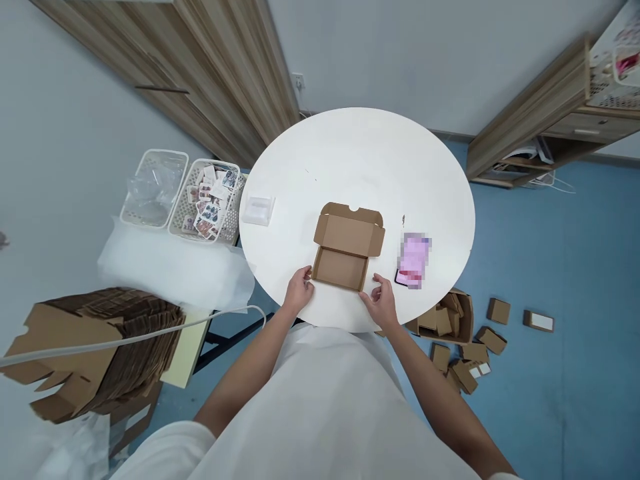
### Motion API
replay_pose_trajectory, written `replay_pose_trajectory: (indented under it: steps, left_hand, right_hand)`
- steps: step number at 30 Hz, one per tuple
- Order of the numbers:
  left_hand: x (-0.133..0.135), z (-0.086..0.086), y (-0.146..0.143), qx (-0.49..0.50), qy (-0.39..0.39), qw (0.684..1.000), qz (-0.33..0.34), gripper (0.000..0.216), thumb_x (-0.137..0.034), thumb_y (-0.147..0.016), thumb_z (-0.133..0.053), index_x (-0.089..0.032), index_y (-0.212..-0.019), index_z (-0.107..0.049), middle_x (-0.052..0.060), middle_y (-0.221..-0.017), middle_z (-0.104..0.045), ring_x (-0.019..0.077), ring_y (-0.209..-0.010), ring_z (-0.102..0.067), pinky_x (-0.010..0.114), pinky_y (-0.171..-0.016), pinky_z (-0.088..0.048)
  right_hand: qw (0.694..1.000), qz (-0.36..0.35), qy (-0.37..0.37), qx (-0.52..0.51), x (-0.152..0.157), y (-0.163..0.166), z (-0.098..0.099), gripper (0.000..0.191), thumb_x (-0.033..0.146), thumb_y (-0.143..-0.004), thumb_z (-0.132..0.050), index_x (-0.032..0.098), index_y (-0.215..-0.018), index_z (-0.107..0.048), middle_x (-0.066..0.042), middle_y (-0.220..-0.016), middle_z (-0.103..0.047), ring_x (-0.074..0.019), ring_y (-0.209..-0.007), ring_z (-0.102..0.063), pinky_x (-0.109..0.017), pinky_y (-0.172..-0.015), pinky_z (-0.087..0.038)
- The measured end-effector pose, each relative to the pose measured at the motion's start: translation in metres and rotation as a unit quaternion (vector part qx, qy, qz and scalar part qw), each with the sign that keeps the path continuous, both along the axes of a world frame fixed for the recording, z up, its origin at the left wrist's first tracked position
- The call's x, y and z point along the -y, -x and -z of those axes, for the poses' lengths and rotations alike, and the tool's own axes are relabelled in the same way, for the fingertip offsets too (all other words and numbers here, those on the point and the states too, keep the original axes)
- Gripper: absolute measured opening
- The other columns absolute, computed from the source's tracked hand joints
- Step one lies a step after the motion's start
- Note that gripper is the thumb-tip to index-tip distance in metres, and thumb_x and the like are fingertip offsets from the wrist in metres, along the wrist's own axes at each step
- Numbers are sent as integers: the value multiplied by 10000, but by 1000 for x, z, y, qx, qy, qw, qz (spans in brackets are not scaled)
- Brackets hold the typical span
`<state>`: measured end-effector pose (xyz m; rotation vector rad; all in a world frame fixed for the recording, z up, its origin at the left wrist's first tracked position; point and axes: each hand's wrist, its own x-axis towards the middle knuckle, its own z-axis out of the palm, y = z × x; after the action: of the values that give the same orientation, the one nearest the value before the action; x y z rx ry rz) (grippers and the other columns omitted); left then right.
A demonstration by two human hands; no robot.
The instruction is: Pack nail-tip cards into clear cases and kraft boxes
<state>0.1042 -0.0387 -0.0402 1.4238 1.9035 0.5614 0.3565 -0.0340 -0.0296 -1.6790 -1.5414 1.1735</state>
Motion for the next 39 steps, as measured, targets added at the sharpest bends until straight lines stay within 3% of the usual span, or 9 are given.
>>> replay_pose_trajectory:
  steps: [4,9,14,17,22,26,29,32,39]
  left_hand:
    - [-1,-5,13,-33,-44,998,-38,519,-76,-689,-424,-162,-1200,-408,103,-1109,-490,170,-905,-538,309,-730,-493]
    - [-12,-20,49,-62,-100,990,-81,504,-158,-733,-490,-175,-1222,-369,117,-1175,-423,175,-937,-518,309,-749,-486]
    - [-45,-32,115,-63,-111,975,-181,468,-250,-733,-554,-169,-1174,-419,124,-1165,-433,187,-939,-522,302,-716,-492]
    - [-74,-32,159,-45,-73,973,-214,479,-297,-728,-576,-163,-1167,-442,132,-1161,-448,205,-972,-524,307,-734,-487]
    - [-129,-21,213,-46,-30,986,-156,539,-307,-764,-540,-105,-1241,-390,171,-1233,-420,237,-1059,-496,357,-921,-384]
    - [-161,-13,226,-31,14,994,-107,417,-255,-807,-462,-125,-1202,-431,138,-1153,-498,228,-1046,-503,354,-920,-367]
    - [-172,-11,224,-42,7,997,-62,286,-232,-812,-435,-136,-1064,-530,118,-1026,-555,228,-993,-524,350,-881,-387]
    - [-176,-6,224,-32,2,998,-47,236,-231,-790,-463,-130,-967,-582,115,-968,-579,226,-931,-545,347,-848,-404]
    - [-177,15,230,196,30,974,-113,316,-230,-729,-546,-119,-1019,-606,77,-963,-642,170,-865,-590,295,-808,-443]
  right_hand:
    - [995,-5,-100,25,-2,4,-13,384,351,-782,-499,225,-1133,-409,-76,-1007,-473,-123,-638,-453,-331,-634,-460]
    - [983,-85,-163,19,-15,27,-39,218,270,-799,-484,225,-1013,-483,-18,-748,-490,-127,-601,-445,-304,-601,-444]
    - [974,-158,-159,-11,-30,92,-78,132,226,-824,-441,229,-917,-536,-24,-722,-537,-135,-634,-498,-288,-590,-451]
    - [972,-200,-121,-4,-48,149,-91,225,234,-807,-470,224,-1024,-530,-34,-813,-563,-128,-644,-511,-297,-629,-469]
    - [982,-188,29,10,-106,246,-63,352,265,-779,-503,218,-1128,-510,-66,-1043,-568,-139,-787,-560,-300,-709,-485]
    - [992,-92,87,19,-150,295,-23,439,248,-778,-491,179,-1210,-454,-93,-1176,-523,-149,-874,-559,-325,-839,-441]
    - [991,-40,126,24,-168,312,-1,525,287,-773,-499,155,-1270,-390,-102,-1185,-495,-147,-829,-559,-331,-825,-443]
    - [991,-25,131,16,-174,321,12,457,301,-776,-488,180,-1215,-456,-56,-1037,-548,-143,-800,-550,-327,-814,-443]
    - [989,24,139,-30,-171,330,18,311,241,-751,-503,207,-1056,-550,-8,-874,-564,-120,-722,-537,-303,-732,-473]
